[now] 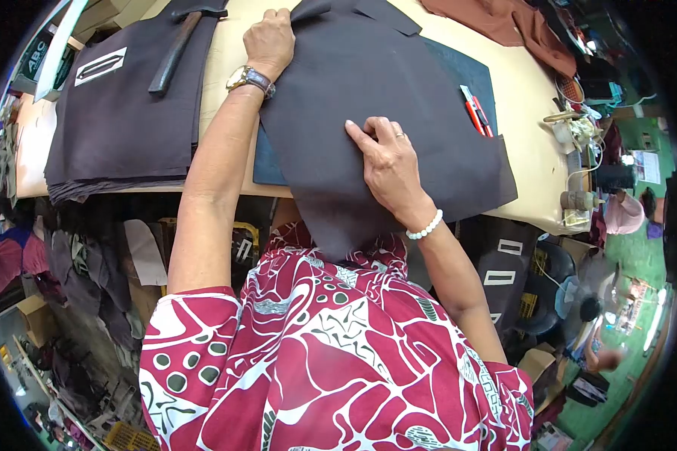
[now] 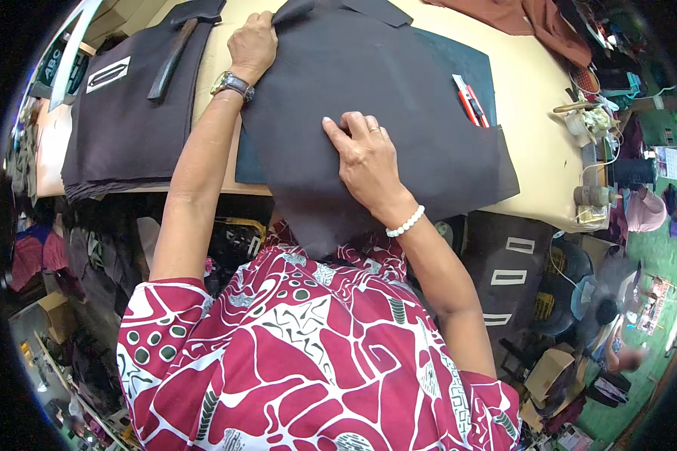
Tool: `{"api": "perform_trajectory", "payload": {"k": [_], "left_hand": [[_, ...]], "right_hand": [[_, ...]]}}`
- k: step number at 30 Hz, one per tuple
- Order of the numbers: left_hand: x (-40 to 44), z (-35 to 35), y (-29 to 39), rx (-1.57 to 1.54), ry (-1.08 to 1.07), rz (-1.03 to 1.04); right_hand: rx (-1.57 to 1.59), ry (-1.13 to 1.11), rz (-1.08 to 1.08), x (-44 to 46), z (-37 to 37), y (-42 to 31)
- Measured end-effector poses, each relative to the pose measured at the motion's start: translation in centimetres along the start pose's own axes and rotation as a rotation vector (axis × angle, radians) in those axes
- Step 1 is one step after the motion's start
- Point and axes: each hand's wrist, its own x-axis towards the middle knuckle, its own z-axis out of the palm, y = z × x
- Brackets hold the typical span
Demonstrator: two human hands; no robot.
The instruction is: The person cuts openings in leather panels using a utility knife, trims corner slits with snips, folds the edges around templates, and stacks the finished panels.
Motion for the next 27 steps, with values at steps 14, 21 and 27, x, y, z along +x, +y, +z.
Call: {"api": "perform_trajectory", "payload": {"k": [14, 21, 27], "left_hand": [[-0.1, 0.0, 0.0, -0.041, -0.020, -0.029], [-0.1, -0.3, 0.0, -0.054, -0.026, -0.019], [0.0, -0.7, 0.6, -0.050, -0.048, -0.071]], "right_hand": [[-0.070, -0.066, 0.000, 0.7, -0.1, -0.1], [0.103, 0.095, 0.075, 3.8, -1.0, 2.5], [0.087, 0.099, 0.466, 9.8, 1.2, 11.4]]}}
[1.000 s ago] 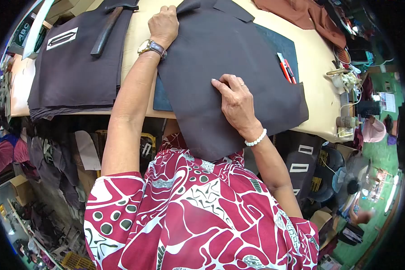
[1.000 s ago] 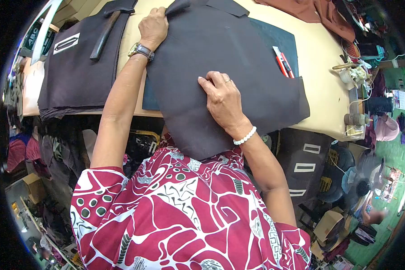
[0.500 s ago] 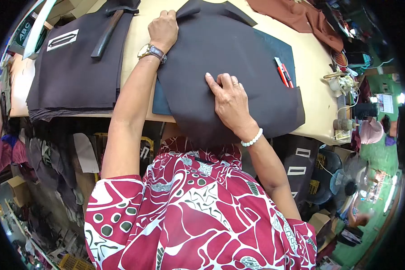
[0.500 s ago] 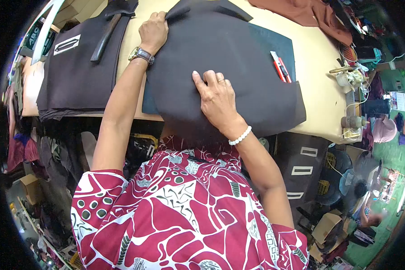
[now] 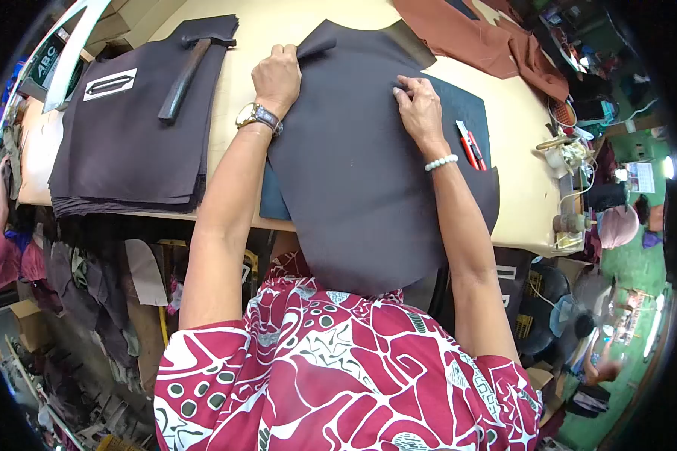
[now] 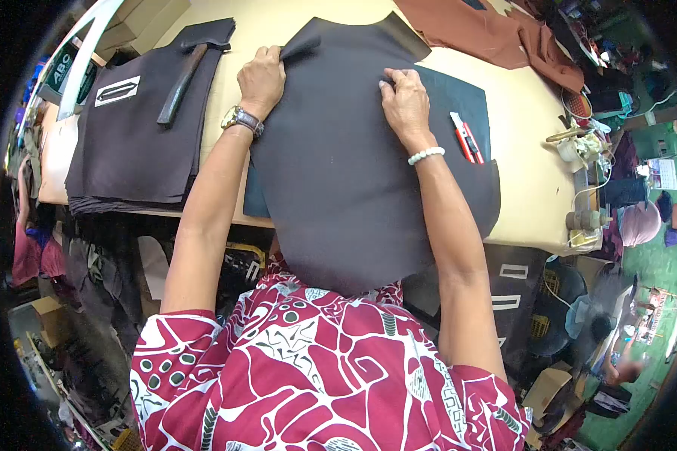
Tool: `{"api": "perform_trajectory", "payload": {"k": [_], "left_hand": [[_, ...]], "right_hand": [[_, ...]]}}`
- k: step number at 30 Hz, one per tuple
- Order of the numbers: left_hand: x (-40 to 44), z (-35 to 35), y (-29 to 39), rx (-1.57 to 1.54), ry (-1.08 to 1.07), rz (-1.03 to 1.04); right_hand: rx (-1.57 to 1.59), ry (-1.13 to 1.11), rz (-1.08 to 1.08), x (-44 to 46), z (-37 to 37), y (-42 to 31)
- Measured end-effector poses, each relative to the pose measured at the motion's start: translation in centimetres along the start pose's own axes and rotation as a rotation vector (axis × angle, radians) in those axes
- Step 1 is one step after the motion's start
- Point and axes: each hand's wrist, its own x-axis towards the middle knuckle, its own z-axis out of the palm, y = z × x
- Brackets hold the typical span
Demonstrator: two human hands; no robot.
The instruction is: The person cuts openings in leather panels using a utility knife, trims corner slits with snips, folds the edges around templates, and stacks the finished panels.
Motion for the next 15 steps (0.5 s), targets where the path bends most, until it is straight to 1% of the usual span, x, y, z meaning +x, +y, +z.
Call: {"api": "perform_trajectory", "payload": {"k": [3, 4, 7, 8, 11, 12, 13, 15], "left_hand": [[0.2, 0.1, -0.3, -0.003, 0.018, -0.003], [0.2, 0.2, -0.3, 0.004, 0.024, 0.005], [-0.1, 0.4, -0.2, 0.008, 0.031, 0.023], [-0.1, 0.4, -0.1, 0.008, 0.038, 0.026], [-0.1, 0.4, -0.3, 0.002, 0.027, 0.016], [0.0, 0.4, -0.3, 0.002, 0.031, 0.016], [0.1, 0.4, -0.1, 0.002, 0.034, 0.015], [0.0, 0.5, -0.3, -0.004, 0.049, 0.025]], "right_hand": [[-0.051, 0.025, -0.014, 0.4, 0.9, 0.5], [0.007, 0.042, -0.007, 0.3, 1.0, 0.6], [-0.170, 0.151, -0.282, 0.0, 1.2, 0.7], [-0.182, 0.127, -0.305, 0.0, 1.1, 0.5], [-0.035, 0.223, -0.166, 0.8, 1.8, 1.8], [0.124, 0.183, -0.030, 1.1, 1.4, 2.3], [0.249, 0.198, 0.040, 0.5, 0.5, 1.5], [0.365, 0.120, 0.075, -1.9, -1.7, -1.2]]}}
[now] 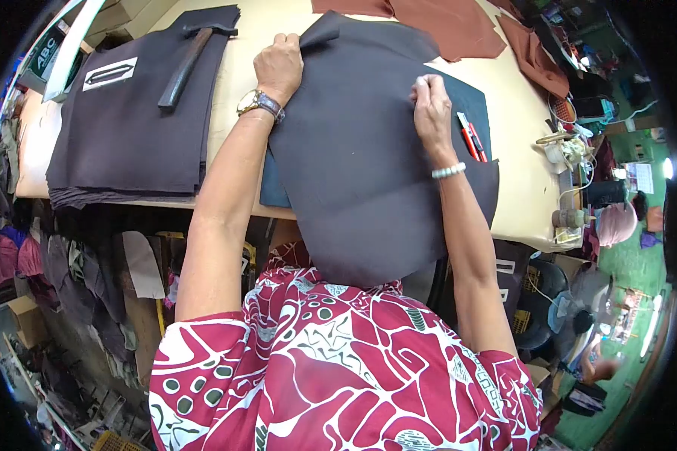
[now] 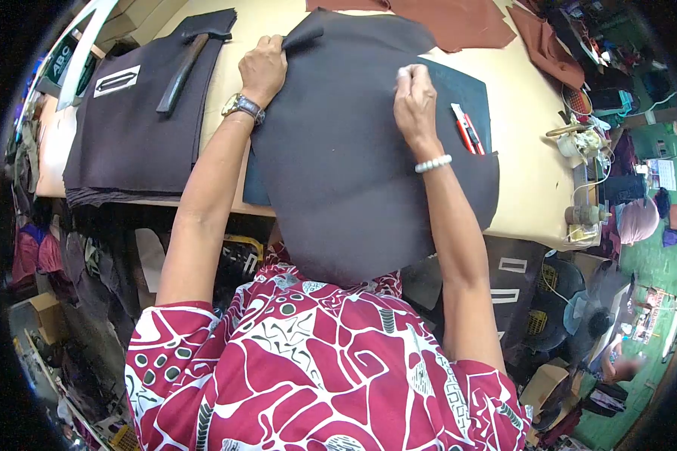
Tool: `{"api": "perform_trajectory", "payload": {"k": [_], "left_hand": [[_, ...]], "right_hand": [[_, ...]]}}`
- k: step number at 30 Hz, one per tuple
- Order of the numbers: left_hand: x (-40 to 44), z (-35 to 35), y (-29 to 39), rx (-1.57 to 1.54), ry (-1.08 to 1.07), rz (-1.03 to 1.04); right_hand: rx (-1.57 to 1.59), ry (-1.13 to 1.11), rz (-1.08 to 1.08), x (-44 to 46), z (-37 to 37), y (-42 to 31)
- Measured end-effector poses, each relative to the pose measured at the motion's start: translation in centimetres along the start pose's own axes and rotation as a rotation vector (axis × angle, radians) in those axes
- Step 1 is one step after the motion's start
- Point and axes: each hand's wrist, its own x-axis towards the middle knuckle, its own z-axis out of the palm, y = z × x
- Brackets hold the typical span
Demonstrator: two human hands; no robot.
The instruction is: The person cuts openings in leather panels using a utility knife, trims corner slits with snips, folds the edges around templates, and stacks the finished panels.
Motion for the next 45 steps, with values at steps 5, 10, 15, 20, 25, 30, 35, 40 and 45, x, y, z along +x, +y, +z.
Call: {"api": "perform_trajectory", "payload": {"k": [5, 10, 15, 20, 25, 30, 35, 40, 45], "left_hand": [[0.0, 0.3, -0.2, -0.003, 0.012, 0.023], [-0.4, 1.3, -0.6, -0.024, 0.047, 0.016], [-0.3, 1.2, -0.3, 0.006, 0.055, 0.015], [-0.3, 1.0, 0.1, 0.024, 0.036, 0.014], [-0.3, 1.0, -0.3, 0.035, -0.047, 0.033], [0.0, -0.2, 0.4, 0.041, 0.027, 0.106], [1.3, -0.7, 0.9, -0.090, 0.005, 0.139], [4.9, -7.7, 7.1, -1.106, -0.190, -0.121], [5.6, -15.2, 12.5, -1.142, -0.447, 0.100]], "right_hand": [[-0.017, -0.325, -0.203, -7.8, -0.4, -4.2], [-0.045, -0.311, -0.232, -9.5, 0.4, -3.7], [-0.413, -0.283, -0.550, -9.6, 1.4, -3.6], [-0.349, -0.278, -0.398, -9.0, 1.2, -3.2], [0.439, -0.011, 0.060, -10.2, -7.4, -1.5], [0.106, 0.376, 0.456, -21.6, -15.3, 1.1], [-0.845, -0.075, 0.623, -33.8, -17.8, 5.2], [-0.538, 0.249, 0.377, -21.6, -21.1, -0.6], [-0.351, 0.207, -0.360, -4.0, -18.0, -6.4]]}}
